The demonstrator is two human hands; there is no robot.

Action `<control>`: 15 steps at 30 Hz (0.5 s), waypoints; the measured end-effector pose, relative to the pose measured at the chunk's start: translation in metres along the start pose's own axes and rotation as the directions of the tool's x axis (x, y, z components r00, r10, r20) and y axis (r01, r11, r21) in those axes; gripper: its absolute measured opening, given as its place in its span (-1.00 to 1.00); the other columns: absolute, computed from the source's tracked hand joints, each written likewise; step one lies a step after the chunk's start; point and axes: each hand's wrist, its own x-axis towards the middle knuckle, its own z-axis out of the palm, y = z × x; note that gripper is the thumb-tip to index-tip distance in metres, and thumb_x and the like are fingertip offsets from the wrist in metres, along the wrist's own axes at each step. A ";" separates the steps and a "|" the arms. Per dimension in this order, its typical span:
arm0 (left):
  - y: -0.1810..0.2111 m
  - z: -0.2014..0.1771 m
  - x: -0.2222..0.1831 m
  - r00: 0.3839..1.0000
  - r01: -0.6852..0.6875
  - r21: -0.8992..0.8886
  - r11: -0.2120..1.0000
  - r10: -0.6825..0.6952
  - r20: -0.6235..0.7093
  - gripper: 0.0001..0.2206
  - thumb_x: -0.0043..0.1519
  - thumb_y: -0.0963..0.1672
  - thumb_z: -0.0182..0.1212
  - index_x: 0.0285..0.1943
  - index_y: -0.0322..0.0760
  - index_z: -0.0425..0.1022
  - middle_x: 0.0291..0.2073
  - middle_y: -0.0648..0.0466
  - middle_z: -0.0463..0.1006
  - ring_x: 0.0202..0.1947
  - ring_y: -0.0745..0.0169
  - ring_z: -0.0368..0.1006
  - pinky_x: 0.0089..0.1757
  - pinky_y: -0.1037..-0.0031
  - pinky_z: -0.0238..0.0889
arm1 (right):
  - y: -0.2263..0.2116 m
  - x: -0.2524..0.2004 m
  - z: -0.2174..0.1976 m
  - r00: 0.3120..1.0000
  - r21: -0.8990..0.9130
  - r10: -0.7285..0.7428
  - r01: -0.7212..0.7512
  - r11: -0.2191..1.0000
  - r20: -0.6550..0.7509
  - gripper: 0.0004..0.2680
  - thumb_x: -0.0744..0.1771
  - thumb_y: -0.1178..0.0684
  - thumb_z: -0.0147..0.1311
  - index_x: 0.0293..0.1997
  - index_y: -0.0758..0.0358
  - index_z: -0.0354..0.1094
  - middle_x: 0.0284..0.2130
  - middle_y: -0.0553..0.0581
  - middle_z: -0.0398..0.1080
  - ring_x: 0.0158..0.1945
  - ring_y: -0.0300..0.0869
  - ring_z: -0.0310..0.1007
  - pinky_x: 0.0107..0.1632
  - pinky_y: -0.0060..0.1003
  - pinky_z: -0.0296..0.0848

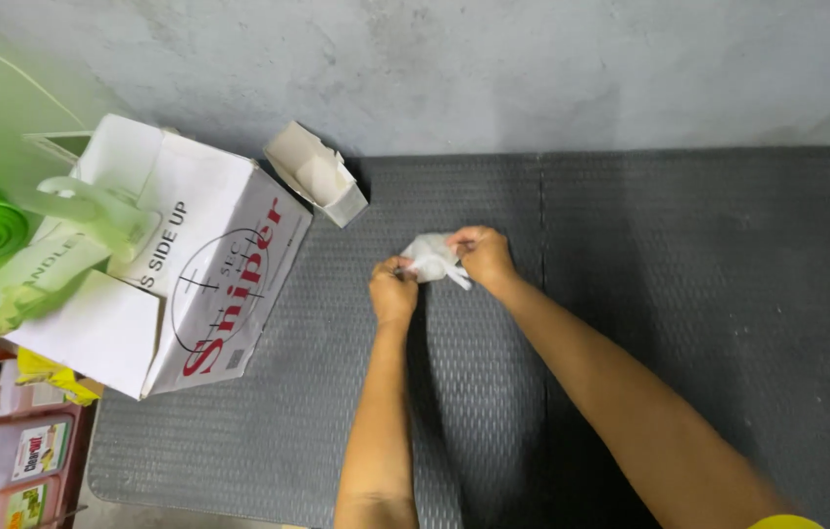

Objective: Scoop powder from a large sack onto a scale and then into small plastic bags.

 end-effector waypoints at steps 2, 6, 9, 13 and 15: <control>0.009 -0.008 -0.013 1.000 -0.009 -0.047 0.999 0.010 0.013 -0.81 0.09 -0.23 0.36 -0.12 -0.25 0.64 -0.14 -0.15 0.59 -0.13 -0.13 0.57 -0.06 0.27 0.43 | 0.012 -0.013 0.000 1.000 0.076 0.005 -0.005 0.997 -0.005 -0.87 0.30 0.25 0.14 -0.13 0.25 0.56 -0.30 0.09 0.61 -0.26 -0.25 0.61 -0.16 -0.35 0.57; 0.047 -0.021 -0.052 0.996 -0.062 -0.188 0.980 0.047 -0.082 -0.63 0.13 -0.25 0.35 0.15 -0.31 0.51 0.00 -0.14 0.48 -0.02 -0.05 0.50 0.00 0.30 0.40 | -0.002 -0.071 -0.023 0.999 0.176 0.034 -0.030 0.984 -0.021 -0.78 0.30 0.23 0.18 0.04 0.25 0.49 -0.15 0.11 0.58 -0.16 -0.22 0.61 -0.10 -0.33 0.57; 0.068 -0.010 -0.100 0.998 0.053 -0.290 0.956 -0.060 -0.014 -0.57 0.17 -0.22 0.35 0.25 -0.26 0.47 0.03 -0.09 0.47 -0.01 0.03 0.48 0.01 0.33 0.39 | -0.010 -0.139 -0.045 0.996 0.127 0.055 -0.046 0.991 -0.069 -0.68 0.27 0.21 0.27 0.14 0.21 0.44 0.00 0.17 0.47 0.00 -0.16 0.56 -0.01 -0.29 0.56; 0.115 0.010 -0.170 0.992 0.078 -0.411 0.909 -0.031 0.120 -0.56 0.18 -0.22 0.33 0.29 -0.26 0.44 0.13 -0.06 0.43 0.07 0.09 0.45 0.05 0.33 0.34 | -0.033 -0.214 -0.095 0.979 0.015 0.102 -0.101 0.995 -0.174 -0.60 0.24 0.18 0.33 0.22 0.15 0.39 0.10 0.19 0.36 0.13 -0.10 0.49 0.07 -0.22 0.52; 0.136 0.023 -0.203 0.985 -0.008 -0.463 0.886 0.085 0.147 -0.55 0.20 -0.22 0.32 0.31 -0.27 0.42 0.18 -0.07 0.40 0.12 0.09 0.43 0.10 0.35 0.33 | -0.045 -0.247 -0.124 0.970 -0.078 0.100 -0.120 0.990 -0.223 -0.54 0.23 0.12 0.35 0.27 0.11 0.34 0.13 0.18 0.35 0.16 -0.06 0.46 0.08 -0.18 0.51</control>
